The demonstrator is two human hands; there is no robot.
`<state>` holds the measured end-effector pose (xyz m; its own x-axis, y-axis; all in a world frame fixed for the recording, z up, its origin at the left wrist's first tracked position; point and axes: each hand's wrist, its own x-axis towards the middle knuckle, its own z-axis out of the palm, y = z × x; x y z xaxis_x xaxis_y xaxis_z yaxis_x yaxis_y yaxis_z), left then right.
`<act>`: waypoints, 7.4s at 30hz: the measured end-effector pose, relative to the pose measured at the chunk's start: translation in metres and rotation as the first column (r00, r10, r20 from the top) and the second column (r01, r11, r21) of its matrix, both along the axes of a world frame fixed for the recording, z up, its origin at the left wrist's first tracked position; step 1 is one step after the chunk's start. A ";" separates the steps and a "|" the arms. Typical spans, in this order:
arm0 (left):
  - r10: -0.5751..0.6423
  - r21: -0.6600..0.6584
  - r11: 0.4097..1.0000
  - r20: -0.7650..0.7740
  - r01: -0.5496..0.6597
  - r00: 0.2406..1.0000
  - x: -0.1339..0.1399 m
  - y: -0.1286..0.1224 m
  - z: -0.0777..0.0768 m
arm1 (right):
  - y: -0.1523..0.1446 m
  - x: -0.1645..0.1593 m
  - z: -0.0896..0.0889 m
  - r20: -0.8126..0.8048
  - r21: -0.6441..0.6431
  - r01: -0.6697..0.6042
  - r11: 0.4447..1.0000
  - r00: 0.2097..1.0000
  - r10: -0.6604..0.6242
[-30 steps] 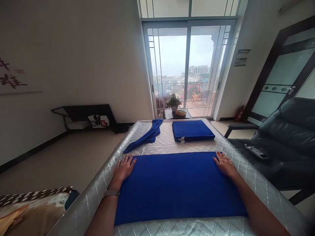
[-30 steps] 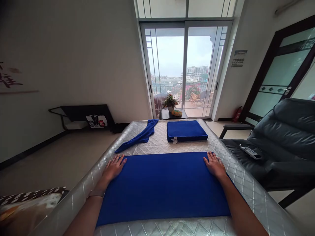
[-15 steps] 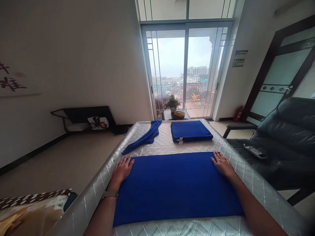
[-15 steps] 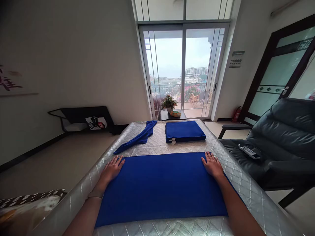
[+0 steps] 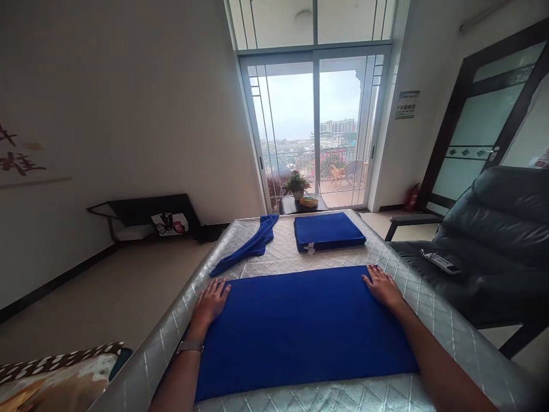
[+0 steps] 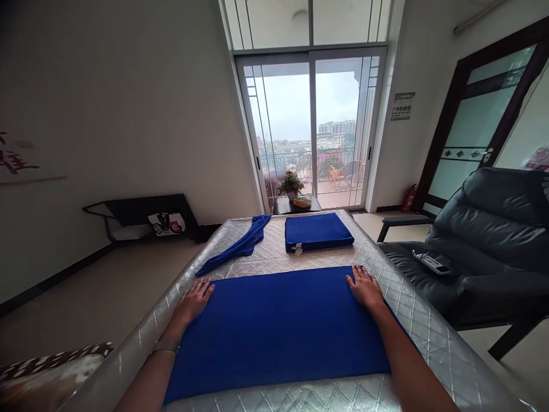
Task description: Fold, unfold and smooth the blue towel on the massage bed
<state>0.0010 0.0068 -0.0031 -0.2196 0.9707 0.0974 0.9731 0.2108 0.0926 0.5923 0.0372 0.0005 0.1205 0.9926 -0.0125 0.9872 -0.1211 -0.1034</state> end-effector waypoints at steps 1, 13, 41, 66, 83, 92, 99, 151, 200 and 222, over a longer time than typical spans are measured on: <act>-0.001 -0.002 1.000 -0.003 0.001 1.000 0.000 0.000 0.001 | 0.000 0.000 0.000 -0.001 0.002 -0.001 1.000 1.000 0.001; -0.004 0.019 1.000 0.035 0.003 0.999 -0.004 0.002 -0.004 | 0.000 0.001 -0.001 0.019 0.014 -0.003 1.000 1.000 0.003; -0.684 0.081 0.729 0.114 0.680 0.720 0.198 -0.010 0.018 | -0.001 -0.002 0.001 0.000 0.013 0.010 1.000 1.000 -0.010; -0.336 -0.039 0.940 0.053 0.338 0.941 0.110 0.000 0.005 | 0.001 0.000 -0.004 0.028 0.021 0.010 1.000 1.000 -0.011; -0.135 -0.073 0.988 0.040 0.138 0.990 0.061 -0.004 0.012 | -0.003 -0.002 0.003 0.022 0.022 0.003 1.000 1.000 -0.003; -0.012 -0.083 0.996 0.050 0.016 0.999 0.047 -0.008 0.016 | 0.005 0.006 -0.009 0.041 0.012 0.005 1.000 0.999 -0.005; 0.005 -0.085 0.996 0.047 -0.001 0.999 0.042 -0.007 0.015 | 0.009 0.007 -0.014 0.040 0.013 0.013 1.000 0.999 -0.013; 0.000 -0.053 0.999 0.007 0.000 1.000 0.040 -0.002 0.005 | -0.008 -0.033 0.005 0.053 -0.040 -0.136 0.990 0.989 0.138; -0.005 -0.035 0.999 0.024 0.006 1.000 0.040 -0.003 0.004 | -0.007 -0.029 0.001 0.023 -0.005 -0.116 0.993 0.993 0.116; -0.012 -0.032 0.999 0.033 0.013 0.999 0.042 -0.005 0.009 | -0.007 -0.029 0.001 0.050 -0.004 -0.114 0.993 0.992 0.115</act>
<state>0.0430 0.0022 0.0057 -0.2102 0.9759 0.0588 0.9722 0.2023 0.1176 0.5629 0.0304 0.0019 0.0065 0.9999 -0.0105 0.9985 -0.0071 -0.0536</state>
